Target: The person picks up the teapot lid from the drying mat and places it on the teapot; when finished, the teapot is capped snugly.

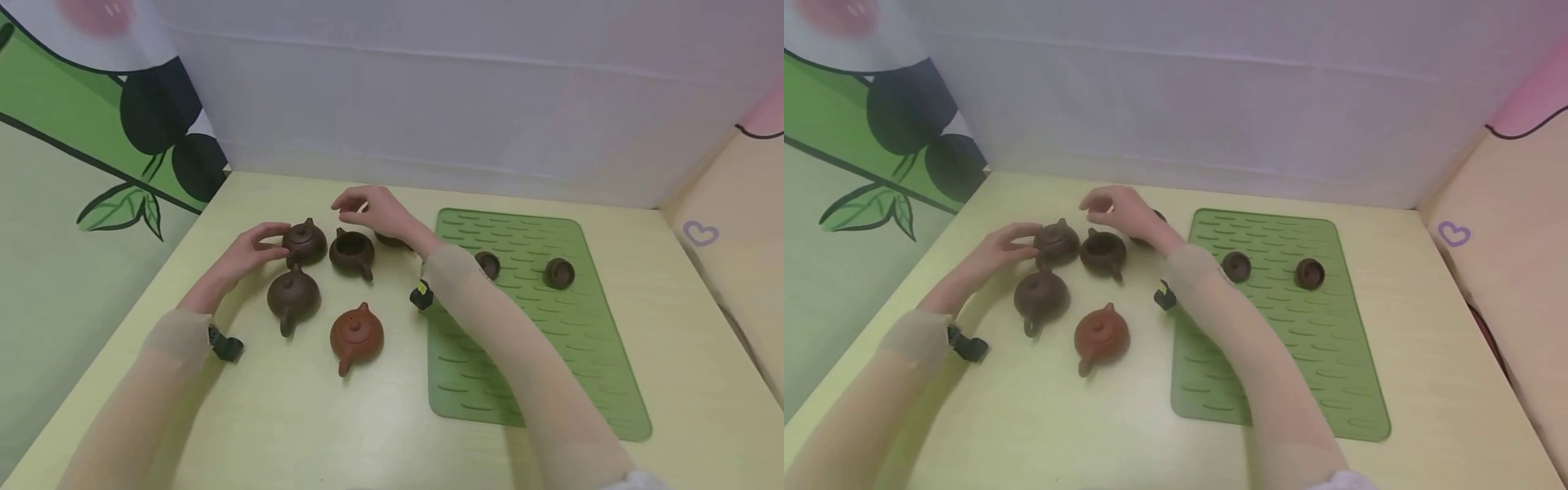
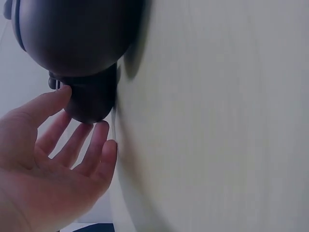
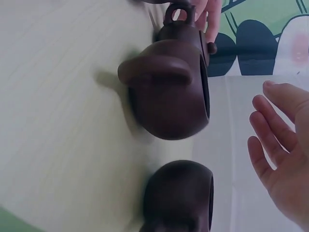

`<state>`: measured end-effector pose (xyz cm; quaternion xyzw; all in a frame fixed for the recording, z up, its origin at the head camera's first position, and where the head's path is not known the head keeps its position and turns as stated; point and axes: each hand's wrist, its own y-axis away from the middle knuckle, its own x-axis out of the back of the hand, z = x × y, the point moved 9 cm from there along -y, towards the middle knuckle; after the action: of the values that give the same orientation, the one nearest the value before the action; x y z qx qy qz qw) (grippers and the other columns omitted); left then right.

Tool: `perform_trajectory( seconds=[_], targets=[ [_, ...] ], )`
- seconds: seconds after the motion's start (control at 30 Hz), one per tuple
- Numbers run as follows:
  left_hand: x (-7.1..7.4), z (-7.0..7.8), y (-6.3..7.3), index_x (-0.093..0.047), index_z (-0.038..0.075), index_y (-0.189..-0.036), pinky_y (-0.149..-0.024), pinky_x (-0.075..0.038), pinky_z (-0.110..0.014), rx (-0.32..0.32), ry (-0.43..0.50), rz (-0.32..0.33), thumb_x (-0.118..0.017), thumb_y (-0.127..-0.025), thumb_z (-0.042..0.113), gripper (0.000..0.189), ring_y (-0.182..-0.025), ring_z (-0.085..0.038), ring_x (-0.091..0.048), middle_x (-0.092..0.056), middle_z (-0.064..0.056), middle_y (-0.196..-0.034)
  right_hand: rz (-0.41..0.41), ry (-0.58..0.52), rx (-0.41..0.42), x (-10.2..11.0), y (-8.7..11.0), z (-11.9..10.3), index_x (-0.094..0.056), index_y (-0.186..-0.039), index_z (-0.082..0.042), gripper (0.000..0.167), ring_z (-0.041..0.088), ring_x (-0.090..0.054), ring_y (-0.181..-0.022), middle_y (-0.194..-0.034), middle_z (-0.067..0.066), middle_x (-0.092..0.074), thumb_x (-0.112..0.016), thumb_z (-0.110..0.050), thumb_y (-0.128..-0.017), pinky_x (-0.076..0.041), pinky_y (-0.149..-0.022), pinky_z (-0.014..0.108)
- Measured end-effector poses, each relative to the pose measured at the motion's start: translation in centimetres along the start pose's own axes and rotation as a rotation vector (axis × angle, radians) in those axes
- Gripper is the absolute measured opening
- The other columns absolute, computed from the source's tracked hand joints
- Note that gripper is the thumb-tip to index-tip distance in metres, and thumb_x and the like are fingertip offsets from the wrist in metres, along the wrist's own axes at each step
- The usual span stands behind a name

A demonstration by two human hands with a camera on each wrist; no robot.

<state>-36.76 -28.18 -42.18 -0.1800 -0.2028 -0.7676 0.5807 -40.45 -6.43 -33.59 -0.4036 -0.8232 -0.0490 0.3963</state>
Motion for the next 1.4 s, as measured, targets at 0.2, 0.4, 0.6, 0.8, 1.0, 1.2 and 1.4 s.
perform_trajectory(
  seconds=[0.2,0.4,0.6,0.8,1.0,1.2,1.4],
  targets=[
    [0.5,0.7,0.1,-0.034,0.008,-0.152,-0.112,-0.036,-0.06,-0.031,-0.037,0.052,-0.06,-0.099,0.02,0.061,-0.14,-0.044,-0.043,-0.035,-0.018,-0.158,0.052,0.002,0.008,1.8,1.4,0.4,-0.07,-0.117,-0.015,0.021,0.01,-0.064,-0.098,-0.108,0.001,-0.072,-0.063,-0.02,-0.098,-0.053,-0.089,0.028],
    [0.7,3.1,0.4,-0.046,0.014,-0.147,-0.113,-0.034,-0.06,-0.075,-0.078,0.122,-0.063,-0.098,0.024,0.053,-0.143,-0.039,-0.038,-0.042,-0.012,-0.155,0.111,0.066,-0.016,3.7,3.3,0.2,-0.07,-0.118,-0.016,0.022,0.011,-0.064,-0.101,-0.11,0.0,-0.072,-0.06,-0.021,-0.1,-0.052,-0.087,0.028],
    [-0.6,5.7,0.2,-0.05,0.013,-0.143,-0.115,-0.033,-0.058,-0.132,-0.128,0.108,-0.065,-0.096,0.021,0.049,-0.143,-0.033,-0.037,-0.047,-0.01,-0.152,0.197,0.036,-0.037,5.6,5.4,0.3,-0.068,-0.123,-0.017,0.025,0.013,-0.065,-0.104,-0.116,0.001,-0.072,-0.06,-0.021,-0.099,-0.052,-0.09,0.031],
    [-2.1,7.1,0.0,-0.052,0.014,-0.142,-0.119,-0.027,-0.057,-0.155,-0.157,0.08,-0.068,-0.094,0.023,0.051,-0.146,-0.029,-0.036,-0.05,-0.01,-0.149,0.28,0.043,-0.006,7.5,7.9,0.3,-0.065,-0.126,-0.013,0.028,0.017,-0.066,-0.106,-0.118,0.006,-0.072,-0.059,-0.021,-0.1,-0.052,-0.093,0.034],
    [-3.4,8.2,-0.1,-0.057,0.011,-0.138,-0.119,-0.027,-0.053,-0.236,-0.239,0.079,-0.073,-0.091,0.022,0.051,-0.142,-0.031,-0.042,-0.057,-0.012,-0.143,0.35,0.007,0.006,9.1,10.6,0.5,-0.065,-0.126,-0.012,0.028,0.018,-0.067,-0.104,-0.114,0.007,-0.072,-0.059,-0.019,-0.1,-0.053,-0.093,0.035],
    [-4.6,8.9,-0.4,-0.058,0.007,-0.136,-0.117,-0.029,-0.056,-0.304,-0.326,0.064,-0.075,-0.089,0.021,0.052,-0.136,-0.035,-0.049,-0.06,-0.015,-0.139,0.39,0.026,0.043,10.0,13.4,0.9,-0.067,-0.122,-0.01,0.025,0.019,-0.067,-0.102,-0.11,0.009,-0.073,-0.061,-0.014,-0.098,-0.054,-0.091,0.034],
    [-4.7,8.7,-0.6,-0.059,0.012,-0.136,-0.114,-0.023,-0.063,-0.237,-0.399,0.115,-0.075,-0.088,0.03,0.054,-0.139,-0.037,-0.045,-0.059,-0.013,-0.141,0.404,0.031,0.03,10.8,16.3,1.7,-0.067,-0.122,-0.009,0.025,0.012,-0.066,-0.1,-0.111,0.008,-0.073,-0.059,-0.011,-0.099,-0.052,-0.091,0.03]
  ],
)
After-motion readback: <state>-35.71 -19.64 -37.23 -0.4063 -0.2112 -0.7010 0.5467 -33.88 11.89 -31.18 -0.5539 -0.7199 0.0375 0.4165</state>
